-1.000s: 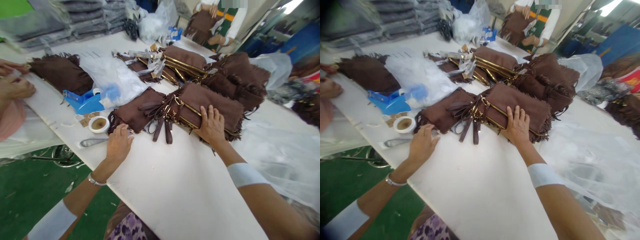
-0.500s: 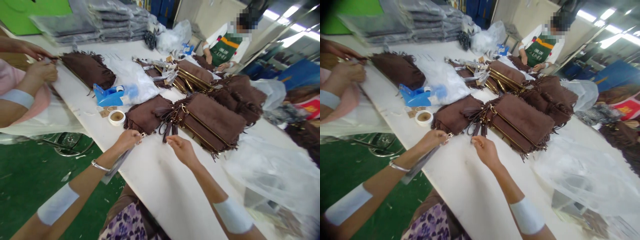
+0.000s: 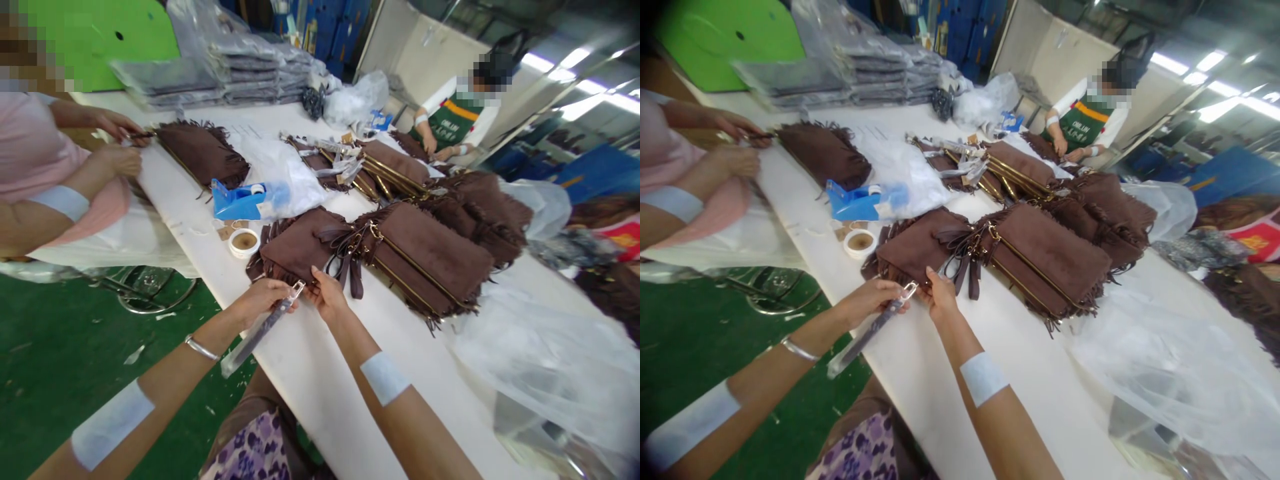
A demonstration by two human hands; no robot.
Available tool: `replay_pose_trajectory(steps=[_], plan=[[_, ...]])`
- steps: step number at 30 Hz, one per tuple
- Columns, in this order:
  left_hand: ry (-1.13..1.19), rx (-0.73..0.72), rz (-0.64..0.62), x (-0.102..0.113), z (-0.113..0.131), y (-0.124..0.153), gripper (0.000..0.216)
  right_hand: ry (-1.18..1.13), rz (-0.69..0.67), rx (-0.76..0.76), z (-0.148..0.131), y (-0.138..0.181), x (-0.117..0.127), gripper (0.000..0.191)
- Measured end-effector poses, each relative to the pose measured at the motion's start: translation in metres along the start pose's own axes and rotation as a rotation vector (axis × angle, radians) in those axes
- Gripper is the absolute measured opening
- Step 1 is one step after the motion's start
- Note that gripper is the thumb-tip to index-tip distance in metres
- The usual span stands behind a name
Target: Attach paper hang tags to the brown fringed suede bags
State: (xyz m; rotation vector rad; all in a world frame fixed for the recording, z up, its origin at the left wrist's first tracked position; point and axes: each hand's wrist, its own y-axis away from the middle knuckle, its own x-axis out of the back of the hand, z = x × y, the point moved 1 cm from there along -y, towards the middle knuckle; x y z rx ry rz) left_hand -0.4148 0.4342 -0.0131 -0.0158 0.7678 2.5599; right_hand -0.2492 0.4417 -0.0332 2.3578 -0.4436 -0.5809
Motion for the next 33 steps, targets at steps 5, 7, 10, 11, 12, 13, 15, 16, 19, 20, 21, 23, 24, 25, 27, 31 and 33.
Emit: replay_pose_trajectory(steps=[5,7,10,11,12,13,15,16,19,20,21,23,24,25,27,31,33], plan=[[-0.077,-0.158,0.311,0.008,-0.002,0.005,0.04,-0.011,-0.035,-0.022,-0.023,0.002,0.009,0.009],[-0.181,-0.263,0.579,0.019,-0.002,0.008,0.039,-0.002,-0.067,-0.028,-0.035,0.004,0.01,0.012],[-0.408,-0.397,0.927,0.035,-0.001,0.004,0.056,0.013,-0.096,-0.037,-0.048,0.009,0.012,0.015],[-0.473,-0.418,0.959,0.039,0.0,0.0,0.061,0.017,-0.1,-0.04,-0.048,0.013,0.015,0.015],[-0.522,-0.421,0.946,0.043,0.0,-0.005,0.063,0.023,-0.104,-0.046,-0.047,0.018,0.018,0.015],[-0.569,-0.415,0.916,0.045,0.0,-0.011,0.061,0.031,-0.109,-0.055,-0.043,0.023,0.022,0.015],[-0.651,-0.397,0.88,0.049,0.001,-0.021,0.055,0.053,-0.125,-0.081,-0.03,0.037,0.032,0.015],[-0.682,-0.388,0.871,0.05,0.002,-0.024,0.054,0.066,-0.135,-0.097,-0.02,0.045,0.038,0.016],[-0.773,-0.371,0.826,0.052,0.005,-0.029,0.053,0.09,-0.155,-0.138,0.011,0.066,0.057,0.021],[-0.806,-0.37,0.792,0.053,0.007,-0.028,0.051,0.091,-0.155,-0.148,0.02,0.072,0.064,0.022],[-0.836,-0.367,0.755,0.052,0.008,-0.027,0.049,0.088,-0.153,-0.156,0.028,0.077,0.07,0.024],[-0.885,-0.365,0.7,0.049,0.01,-0.019,0.045,0.075,-0.142,-0.162,0.039,0.087,0.082,0.025],[-0.896,-0.367,0.683,0.045,0.011,-0.012,0.043,0.064,-0.137,-0.158,0.042,0.092,0.087,0.024],[-0.891,-0.363,0.667,0.04,0.011,-0.004,0.042,0.048,-0.131,-0.149,0.043,0.098,0.091,0.024],[-0.769,-0.312,0.615,0.026,0.008,0.016,0.043,0.004,-0.127,-0.132,0.04,0.112,0.095,0.021],[-0.014,-0.097,0.366,-0.002,-0.008,0.06,0.04,-0.12,-0.156,-0.149,0.024,0.146,0.093,0.014],[0.344,-0.013,0.295,-0.011,-0.018,0.08,0.031,-0.235,-0.188,-0.178,0.015,0.162,0.09,0.01]])
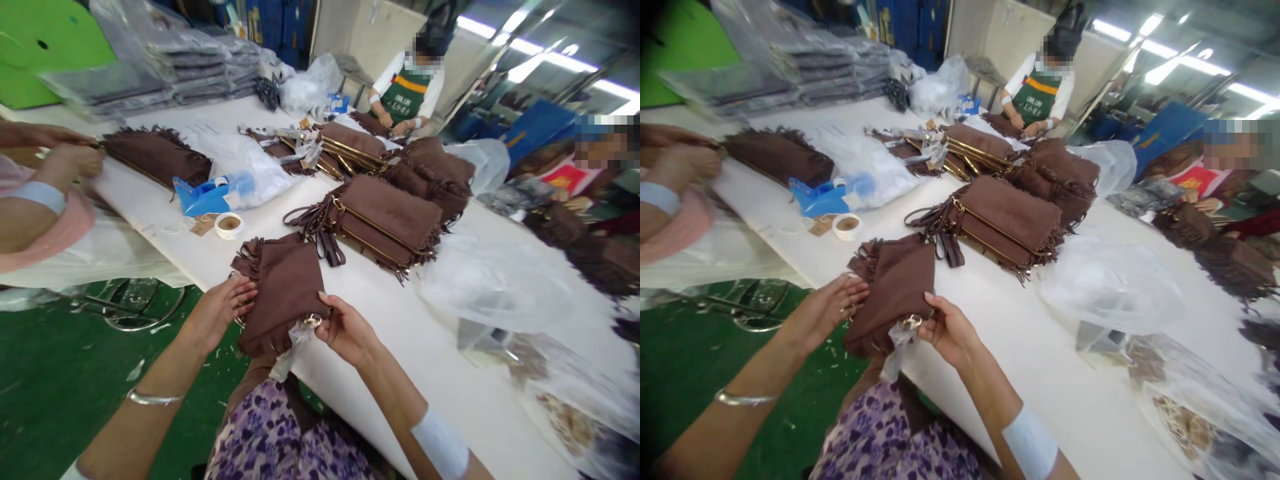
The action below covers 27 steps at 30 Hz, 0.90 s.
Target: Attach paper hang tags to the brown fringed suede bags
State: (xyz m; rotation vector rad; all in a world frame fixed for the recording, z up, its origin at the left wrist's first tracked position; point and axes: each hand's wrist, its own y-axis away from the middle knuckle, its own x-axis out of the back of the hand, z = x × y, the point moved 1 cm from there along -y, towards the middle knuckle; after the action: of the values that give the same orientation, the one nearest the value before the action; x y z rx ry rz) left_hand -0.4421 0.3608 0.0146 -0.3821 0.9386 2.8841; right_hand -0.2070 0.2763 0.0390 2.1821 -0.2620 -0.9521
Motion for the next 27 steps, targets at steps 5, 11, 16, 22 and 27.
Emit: replay_pose_trajectory(steps=[5,11,16,22,27], plan=[[0.309,0.235,-0.098,-0.001,-0.026,0.042,0.031,-0.158,-0.068,-0.012,-0.002,0.02,-0.017,0.007],[0.465,0.296,-0.233,-0.011,-0.047,0.079,0.037,-0.086,-0.15,0.035,0.009,0.024,-0.044,0.018],[0.51,0.089,-0.124,-0.004,-0.045,0.079,0.029,0.057,-0.228,0.069,0.03,0.033,-0.038,0.029],[0.222,0.067,-0.052,0.01,-0.054,0.077,0.043,0.286,-0.162,0.069,0.048,0.035,0.031,0.038],[0.123,0.204,-0.082,0.016,-0.067,0.103,0.06,0.136,-0.126,0.042,0.055,0.013,0.035,0.049]])
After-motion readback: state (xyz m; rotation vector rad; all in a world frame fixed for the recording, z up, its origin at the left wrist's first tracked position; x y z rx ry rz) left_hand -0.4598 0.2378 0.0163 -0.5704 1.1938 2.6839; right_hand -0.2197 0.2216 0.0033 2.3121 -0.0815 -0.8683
